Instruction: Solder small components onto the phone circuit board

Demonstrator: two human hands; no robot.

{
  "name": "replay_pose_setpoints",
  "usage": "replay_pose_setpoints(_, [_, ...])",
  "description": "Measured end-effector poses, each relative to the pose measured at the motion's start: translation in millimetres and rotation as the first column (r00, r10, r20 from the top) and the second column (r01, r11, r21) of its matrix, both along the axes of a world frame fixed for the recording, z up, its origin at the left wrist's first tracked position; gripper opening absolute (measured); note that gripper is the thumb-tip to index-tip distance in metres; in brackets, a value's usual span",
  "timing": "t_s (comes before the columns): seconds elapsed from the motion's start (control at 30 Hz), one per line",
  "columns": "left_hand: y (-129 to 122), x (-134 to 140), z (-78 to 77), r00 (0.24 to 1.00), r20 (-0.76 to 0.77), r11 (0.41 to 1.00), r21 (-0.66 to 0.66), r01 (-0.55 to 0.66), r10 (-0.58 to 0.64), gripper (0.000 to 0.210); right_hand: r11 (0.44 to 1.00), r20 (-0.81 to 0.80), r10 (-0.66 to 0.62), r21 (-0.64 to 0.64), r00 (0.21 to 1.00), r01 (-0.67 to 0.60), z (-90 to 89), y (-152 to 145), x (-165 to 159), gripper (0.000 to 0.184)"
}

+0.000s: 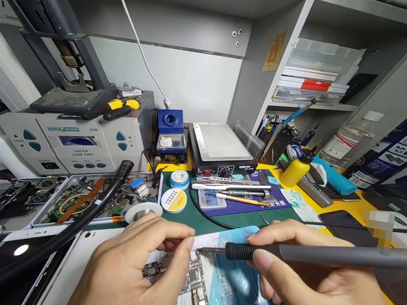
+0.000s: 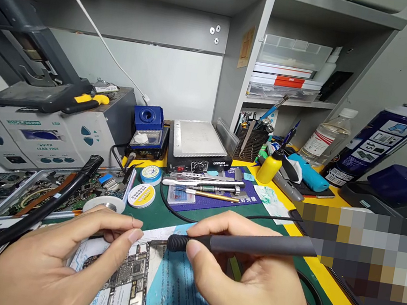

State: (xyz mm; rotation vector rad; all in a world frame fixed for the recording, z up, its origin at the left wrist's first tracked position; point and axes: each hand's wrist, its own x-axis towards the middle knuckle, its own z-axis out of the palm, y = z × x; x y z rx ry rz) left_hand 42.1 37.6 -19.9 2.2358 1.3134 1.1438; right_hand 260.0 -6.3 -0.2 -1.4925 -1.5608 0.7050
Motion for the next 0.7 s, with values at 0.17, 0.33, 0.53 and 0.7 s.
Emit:
replay_pose_setpoints(0.17, [0.9,0.1,-1.1,1.0,0.015,1.0,-0.021,-0.002,0.003,0.009,0.984,0.192,-0.006,0.179,0.981,-0.029,3.1,-1.9,0.6,0.006])
replay_pose_setpoints(0.33, [0.1,0.2,-0.9,1.0,0.019,1.0,-0.011,0.006,-0.006,0.009,0.93,0.189,-0.1,0.366,0.977,0.024,0.2,-7.3,-8.2,0.016])
replay_pose_setpoints(0.53, [0.2,1.4,-0.2,1.0,0.014,1.0,-0.006,-0.003,0.003,0.01,0.926,0.123,-0.079,0.377,0.989,0.027,-3.2,-10.5,-17.2,0.019])
replay_pose_setpoints(0.7, [0.9,2.3,0.3,1.0,0.01,1.0,-0.004,-0.003,0.003,0.009,0.918,0.105,-0.098,0.393,0.99,0.049,-4.0,-11.9,-16.1,0.019])
